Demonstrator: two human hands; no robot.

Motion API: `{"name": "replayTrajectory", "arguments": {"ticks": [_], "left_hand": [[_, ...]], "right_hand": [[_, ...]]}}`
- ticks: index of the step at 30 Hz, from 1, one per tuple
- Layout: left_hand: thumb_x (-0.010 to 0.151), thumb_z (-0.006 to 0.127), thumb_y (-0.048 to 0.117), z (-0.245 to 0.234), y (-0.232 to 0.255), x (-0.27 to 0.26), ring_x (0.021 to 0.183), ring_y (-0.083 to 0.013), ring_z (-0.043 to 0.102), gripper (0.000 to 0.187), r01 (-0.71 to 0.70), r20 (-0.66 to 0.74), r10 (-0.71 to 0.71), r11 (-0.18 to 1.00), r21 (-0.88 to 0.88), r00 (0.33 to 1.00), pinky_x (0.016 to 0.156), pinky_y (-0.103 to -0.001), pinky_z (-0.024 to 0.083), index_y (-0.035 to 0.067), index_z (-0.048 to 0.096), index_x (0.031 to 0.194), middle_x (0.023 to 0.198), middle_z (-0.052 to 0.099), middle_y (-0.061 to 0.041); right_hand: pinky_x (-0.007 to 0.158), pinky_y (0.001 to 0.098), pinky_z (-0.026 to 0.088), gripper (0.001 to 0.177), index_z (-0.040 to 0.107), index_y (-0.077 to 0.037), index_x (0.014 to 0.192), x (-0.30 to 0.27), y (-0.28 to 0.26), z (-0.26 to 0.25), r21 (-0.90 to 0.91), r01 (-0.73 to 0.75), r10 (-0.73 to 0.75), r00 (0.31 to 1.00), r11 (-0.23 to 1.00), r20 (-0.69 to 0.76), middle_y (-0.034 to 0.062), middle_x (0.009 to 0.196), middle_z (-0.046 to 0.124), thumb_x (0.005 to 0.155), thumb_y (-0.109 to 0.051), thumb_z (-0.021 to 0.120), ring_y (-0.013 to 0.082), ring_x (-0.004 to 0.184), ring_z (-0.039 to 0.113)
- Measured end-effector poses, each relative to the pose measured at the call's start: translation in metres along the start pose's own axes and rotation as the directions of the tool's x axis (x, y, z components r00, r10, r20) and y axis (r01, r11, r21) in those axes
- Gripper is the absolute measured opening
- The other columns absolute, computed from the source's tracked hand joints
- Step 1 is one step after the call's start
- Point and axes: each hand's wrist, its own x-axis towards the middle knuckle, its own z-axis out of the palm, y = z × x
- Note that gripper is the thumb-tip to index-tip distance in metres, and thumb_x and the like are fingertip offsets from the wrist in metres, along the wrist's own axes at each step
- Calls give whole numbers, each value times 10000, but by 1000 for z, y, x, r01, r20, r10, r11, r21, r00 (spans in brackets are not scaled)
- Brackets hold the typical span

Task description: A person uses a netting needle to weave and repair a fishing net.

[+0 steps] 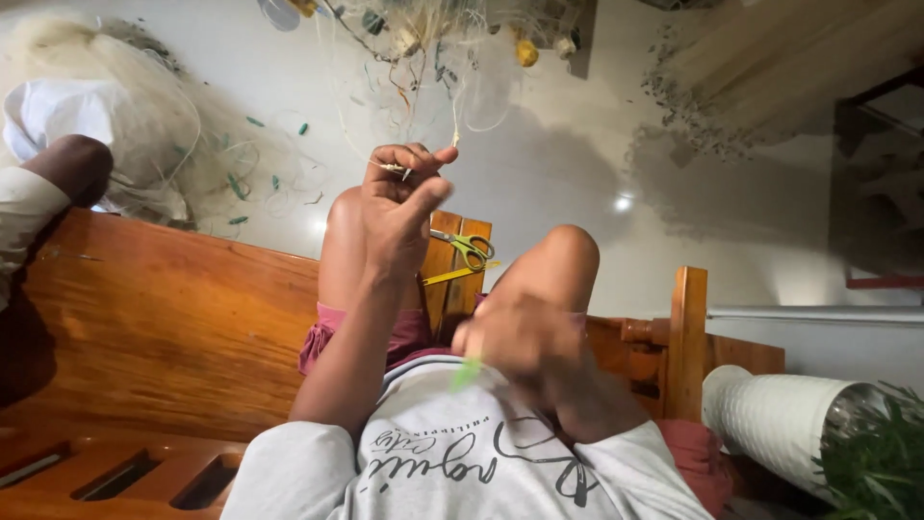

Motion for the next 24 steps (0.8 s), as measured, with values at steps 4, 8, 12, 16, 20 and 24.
{"name": "replayTrajectory", "arguments": {"ticks": [4,8,12,16,20,24], "left_hand": [[971,673,106,-8,-13,-2,1144,-294,682,166,10,-43,-17,989,-145,999,853,-248,510,77,513,1009,1099,570,-69],[977,662,107,-4,-10,-6,1166,-336,672,123,84,-22,-90,975,-207,996,862,-270,527,41,562,947,1170,566,-112],[966,673,93,-3,-9,-9,1162,-359,669,122,109,-29,-119,967,-231,993,877,-288,531,28,584,914,1164,560,-121],[992,631,136,3,-1,-11,1154,-350,676,131,127,-8,-134,950,-286,991,895,-316,544,24,590,938,1159,592,-123],[1027,570,204,14,2,-10,1182,-307,665,184,162,56,-153,888,-430,987,993,-411,526,30,605,978,1162,665,-104],[1044,543,225,24,-2,-14,1183,-267,670,191,181,64,-170,880,-440,983,977,-374,541,44,599,1016,1162,707,-80]], "right_hand": [[769,301,535,87,694,-99,959,1,53,-7,412,-255,441,772,875,-458,7,796,638,986,-129,617,193,815,661],[641,287,540,161,763,-168,1109,16,79,-17,-320,-461,303,848,828,-436,7,893,703,971,-156,682,164,755,697],[581,262,519,163,776,-172,1091,25,77,-17,-277,-494,338,822,824,-459,15,862,713,967,-125,681,136,672,667],[575,277,530,148,786,-113,1055,26,85,-18,-247,-402,267,857,882,-441,57,852,715,929,-78,717,176,658,670],[610,298,544,146,780,-48,1038,26,100,-17,-276,-205,62,889,939,-453,95,861,701,908,-27,718,223,674,653],[719,370,535,224,714,-9,1109,30,109,-9,-465,-103,-157,860,879,-486,123,918,660,909,-104,747,277,779,635]]}}
